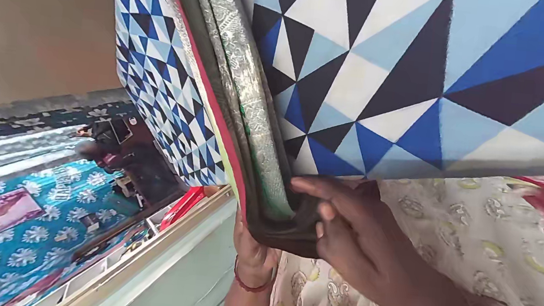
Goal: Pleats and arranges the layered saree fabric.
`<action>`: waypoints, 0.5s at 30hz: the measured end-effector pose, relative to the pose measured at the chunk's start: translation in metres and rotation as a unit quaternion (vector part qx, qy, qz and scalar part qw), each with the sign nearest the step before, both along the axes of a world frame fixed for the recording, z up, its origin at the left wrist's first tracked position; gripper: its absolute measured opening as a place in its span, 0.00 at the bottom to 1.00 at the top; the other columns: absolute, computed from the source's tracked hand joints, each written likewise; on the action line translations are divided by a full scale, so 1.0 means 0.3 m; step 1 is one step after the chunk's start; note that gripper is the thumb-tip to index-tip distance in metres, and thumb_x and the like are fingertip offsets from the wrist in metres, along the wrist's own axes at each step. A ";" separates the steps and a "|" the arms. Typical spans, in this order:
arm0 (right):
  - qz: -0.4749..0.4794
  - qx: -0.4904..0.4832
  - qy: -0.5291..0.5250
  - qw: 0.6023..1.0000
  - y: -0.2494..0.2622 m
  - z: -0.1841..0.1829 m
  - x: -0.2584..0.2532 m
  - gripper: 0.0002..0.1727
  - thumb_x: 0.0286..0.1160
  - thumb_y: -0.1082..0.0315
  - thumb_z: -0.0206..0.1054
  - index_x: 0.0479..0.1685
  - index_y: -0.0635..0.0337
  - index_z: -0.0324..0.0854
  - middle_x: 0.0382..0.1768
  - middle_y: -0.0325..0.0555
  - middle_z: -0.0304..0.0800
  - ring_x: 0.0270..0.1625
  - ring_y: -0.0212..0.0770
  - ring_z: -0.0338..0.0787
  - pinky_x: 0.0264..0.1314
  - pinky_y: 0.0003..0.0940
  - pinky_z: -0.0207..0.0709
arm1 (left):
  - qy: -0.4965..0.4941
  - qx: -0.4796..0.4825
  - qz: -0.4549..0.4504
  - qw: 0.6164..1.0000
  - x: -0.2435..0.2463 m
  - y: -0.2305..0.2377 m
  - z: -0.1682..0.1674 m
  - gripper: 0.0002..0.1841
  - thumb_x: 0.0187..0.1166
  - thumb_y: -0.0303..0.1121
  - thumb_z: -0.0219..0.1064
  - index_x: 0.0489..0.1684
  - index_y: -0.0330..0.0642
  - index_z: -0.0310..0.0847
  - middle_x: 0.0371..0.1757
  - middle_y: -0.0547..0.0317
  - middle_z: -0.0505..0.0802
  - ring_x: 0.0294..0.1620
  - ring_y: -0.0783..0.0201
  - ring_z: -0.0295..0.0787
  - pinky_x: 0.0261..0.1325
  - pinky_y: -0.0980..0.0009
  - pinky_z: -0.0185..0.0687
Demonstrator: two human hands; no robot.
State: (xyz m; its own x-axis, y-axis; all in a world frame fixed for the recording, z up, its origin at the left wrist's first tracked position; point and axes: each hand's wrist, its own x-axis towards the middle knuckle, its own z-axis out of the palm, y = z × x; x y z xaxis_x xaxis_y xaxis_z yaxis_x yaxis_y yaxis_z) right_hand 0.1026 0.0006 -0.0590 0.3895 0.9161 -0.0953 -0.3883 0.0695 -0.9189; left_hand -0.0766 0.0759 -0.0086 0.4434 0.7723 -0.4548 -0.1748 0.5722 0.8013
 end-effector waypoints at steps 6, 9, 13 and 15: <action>0.047 0.022 -0.059 0.997 0.074 -0.007 0.002 0.19 0.83 0.72 0.53 0.62 0.60 0.87 0.47 0.45 0.94 0.48 0.31 0.91 0.54 0.24 0.83 | -0.008 0.015 -0.043 0.999 -0.116 0.019 0.039 0.19 0.81 0.31 0.67 0.70 0.43 0.81 0.62 0.52 0.94 0.64 0.60 0.92 0.70 0.61 0.85; 0.065 0.057 -0.074 0.993 0.090 -0.010 -0.008 0.20 0.77 0.77 0.55 0.60 0.63 0.88 0.51 0.51 0.95 0.55 0.40 0.92 0.62 0.29 0.81 | -0.024 0.008 -0.055 0.998 -0.130 0.018 0.043 0.17 0.82 0.31 0.66 0.68 0.42 0.83 0.62 0.53 0.94 0.64 0.61 0.92 0.70 0.62 0.84; 0.126 0.042 -0.096 0.987 0.078 -0.019 -0.017 0.21 0.83 0.68 0.53 0.68 0.59 0.85 0.48 0.49 0.94 0.54 0.45 0.91 0.57 0.40 0.82 | -0.050 -0.025 -0.052 0.997 -0.129 0.001 0.048 0.18 0.87 0.42 0.60 0.62 0.43 0.88 0.60 0.58 0.95 0.64 0.66 0.91 0.72 0.67 0.82; 0.147 0.020 -0.137 0.979 0.074 -0.005 -0.019 0.25 0.89 0.56 0.47 0.72 0.53 0.83 0.53 0.47 0.95 0.59 0.48 0.91 0.60 0.50 0.79 | -0.094 -0.033 -0.060 0.993 -0.142 0.004 0.046 0.19 0.89 0.41 0.57 0.64 0.40 0.86 0.62 0.56 0.94 0.65 0.65 0.90 0.74 0.65 0.80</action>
State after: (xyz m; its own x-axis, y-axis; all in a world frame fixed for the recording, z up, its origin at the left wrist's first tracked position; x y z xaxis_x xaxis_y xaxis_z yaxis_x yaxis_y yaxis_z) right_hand 0.0969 0.0228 -0.0607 0.1141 0.9934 0.0132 -0.1368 0.0288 -0.9902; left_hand -0.1191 0.0770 0.0052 0.6124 0.6800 -0.4033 -0.2460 0.6486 0.7203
